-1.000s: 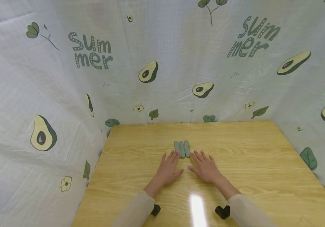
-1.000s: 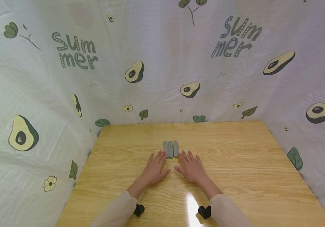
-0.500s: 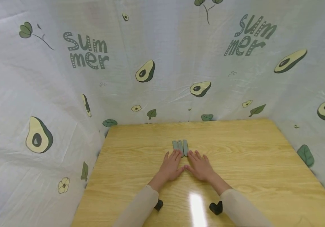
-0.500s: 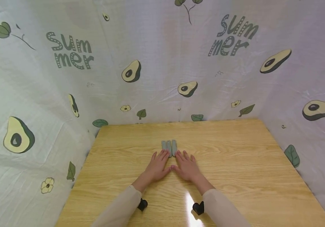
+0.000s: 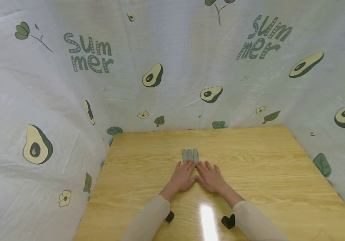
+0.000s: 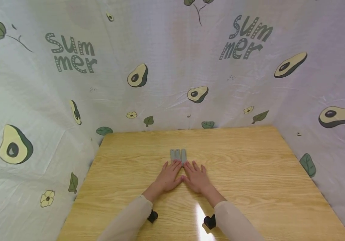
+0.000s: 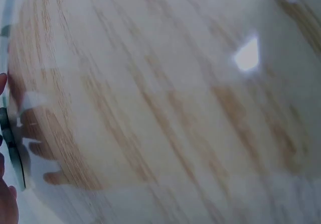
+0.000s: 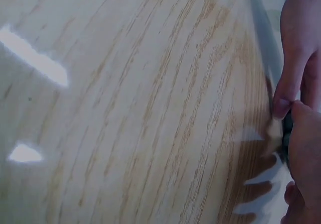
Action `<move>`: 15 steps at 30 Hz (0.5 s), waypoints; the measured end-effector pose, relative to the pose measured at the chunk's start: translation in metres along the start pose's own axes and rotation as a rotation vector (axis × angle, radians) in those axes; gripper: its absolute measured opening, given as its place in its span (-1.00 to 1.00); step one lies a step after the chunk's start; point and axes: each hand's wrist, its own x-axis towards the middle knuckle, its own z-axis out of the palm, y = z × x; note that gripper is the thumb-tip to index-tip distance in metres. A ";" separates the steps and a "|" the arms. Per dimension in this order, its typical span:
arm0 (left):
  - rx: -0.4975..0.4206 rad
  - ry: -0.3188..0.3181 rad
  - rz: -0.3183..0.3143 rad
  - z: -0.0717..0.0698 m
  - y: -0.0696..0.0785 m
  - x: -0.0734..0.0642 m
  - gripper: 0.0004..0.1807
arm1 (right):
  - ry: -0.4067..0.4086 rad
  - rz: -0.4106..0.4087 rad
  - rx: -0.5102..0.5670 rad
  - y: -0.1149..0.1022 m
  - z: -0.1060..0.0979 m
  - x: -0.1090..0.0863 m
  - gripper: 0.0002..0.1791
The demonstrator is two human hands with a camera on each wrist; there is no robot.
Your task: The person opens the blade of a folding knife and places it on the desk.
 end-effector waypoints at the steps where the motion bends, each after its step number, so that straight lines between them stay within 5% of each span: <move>1: 0.002 -0.003 0.002 0.000 0.000 -0.001 -0.26 | -0.002 -0.008 -0.004 -0.001 0.000 -0.001 -0.34; 15: 0.090 0.019 0.075 0.004 -0.005 -0.017 -0.21 | -0.009 -0.076 0.059 -0.006 0.002 -0.012 -0.33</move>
